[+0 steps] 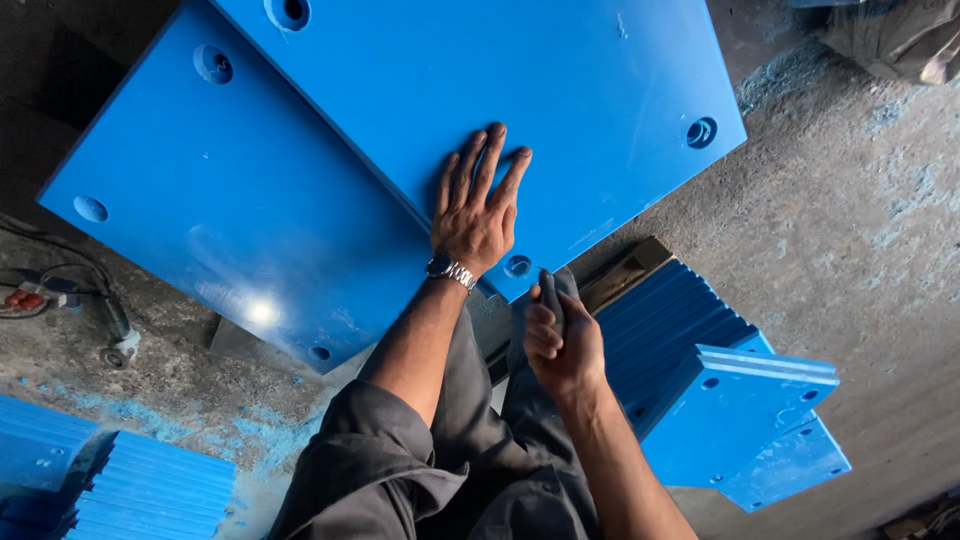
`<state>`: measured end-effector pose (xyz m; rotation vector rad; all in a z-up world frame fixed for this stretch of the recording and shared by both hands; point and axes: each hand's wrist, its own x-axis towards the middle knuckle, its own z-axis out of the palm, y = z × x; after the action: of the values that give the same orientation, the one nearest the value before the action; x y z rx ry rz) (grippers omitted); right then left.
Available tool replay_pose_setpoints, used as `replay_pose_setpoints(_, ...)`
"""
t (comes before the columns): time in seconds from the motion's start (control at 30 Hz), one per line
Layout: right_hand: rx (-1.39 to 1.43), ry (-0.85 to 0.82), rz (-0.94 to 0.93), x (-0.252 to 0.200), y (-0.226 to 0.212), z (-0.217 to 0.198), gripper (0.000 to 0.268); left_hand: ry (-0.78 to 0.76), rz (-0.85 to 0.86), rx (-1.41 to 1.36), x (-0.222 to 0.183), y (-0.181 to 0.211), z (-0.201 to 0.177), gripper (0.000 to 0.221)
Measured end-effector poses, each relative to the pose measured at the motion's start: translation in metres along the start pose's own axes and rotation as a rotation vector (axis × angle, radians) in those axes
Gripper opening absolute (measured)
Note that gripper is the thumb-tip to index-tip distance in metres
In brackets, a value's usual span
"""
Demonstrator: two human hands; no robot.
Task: Deburring the circular edges of blue plastic industrial plates using a handheld deburring tool.
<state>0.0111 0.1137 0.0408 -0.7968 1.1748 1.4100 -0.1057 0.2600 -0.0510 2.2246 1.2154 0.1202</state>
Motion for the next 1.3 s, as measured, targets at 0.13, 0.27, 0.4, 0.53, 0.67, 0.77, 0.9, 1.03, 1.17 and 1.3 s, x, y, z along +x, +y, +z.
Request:
replay_pose_setpoints(0.13,-0.428,0.022,-0.069,-0.031,-0.049,0.033,0.036,0.077,0.011,0.033,-0.005,-0.001,0.003,0.063)
replay_pose_setpoints(0.27,-1.129,0.106,-0.451,-0.021,-0.121,0.118,0.036,-0.002,-0.202,0.066,0.030,0.004,-0.013,0.049)
replay_pose_setpoints(0.4,-2.083,0.189,-0.820,0.012,-0.161,0.239,0.030,0.262,-0.380,0.113,0.085,-0.009,-0.035,0.051)
replay_pose_setpoints(0.53,-2.546,-0.301,-1.312,0.072,-0.194,0.328,0.029,0.371,-0.355,0.201,0.105,-0.011,-0.036,0.055)
replay_pose_setpoints(0.67,-2.910,-0.594,-1.777,0.117,-0.190,0.398,0.024,0.289,-0.406,0.165,0.102,-0.012,-0.036,0.055)
replay_pose_setpoints(0.77,-3.070,-0.716,-1.948,0.133,-0.183,0.441,0.023,0.302,-0.413,0.139,0.105,-0.015,-0.033,0.056)
replay_pose_setpoints(0.9,-3.298,-0.869,-2.096,0.150,-0.177,0.472,0.024,0.299,-0.435,0.125,0.104,-0.015,-0.029,0.057)
replay_pose_setpoints(1.03,-3.354,-0.952,-2.216,0.155,-0.175,0.485,0.029,0.284,-0.450,0.140,0.105,-0.016,-0.024,0.058)
replay_pose_setpoints(1.17,-3.414,-1.030,-2.082,0.155,-0.175,0.489,0.029,0.277,-0.452,0.152,0.106,-0.017,-0.021,0.058)
replay_pose_setpoints(1.3,-3.406,-0.772,-1.477,0.150,-0.170,0.475,0.032,0.264,-0.467,0.142,0.106,-0.016,-0.022,0.059)
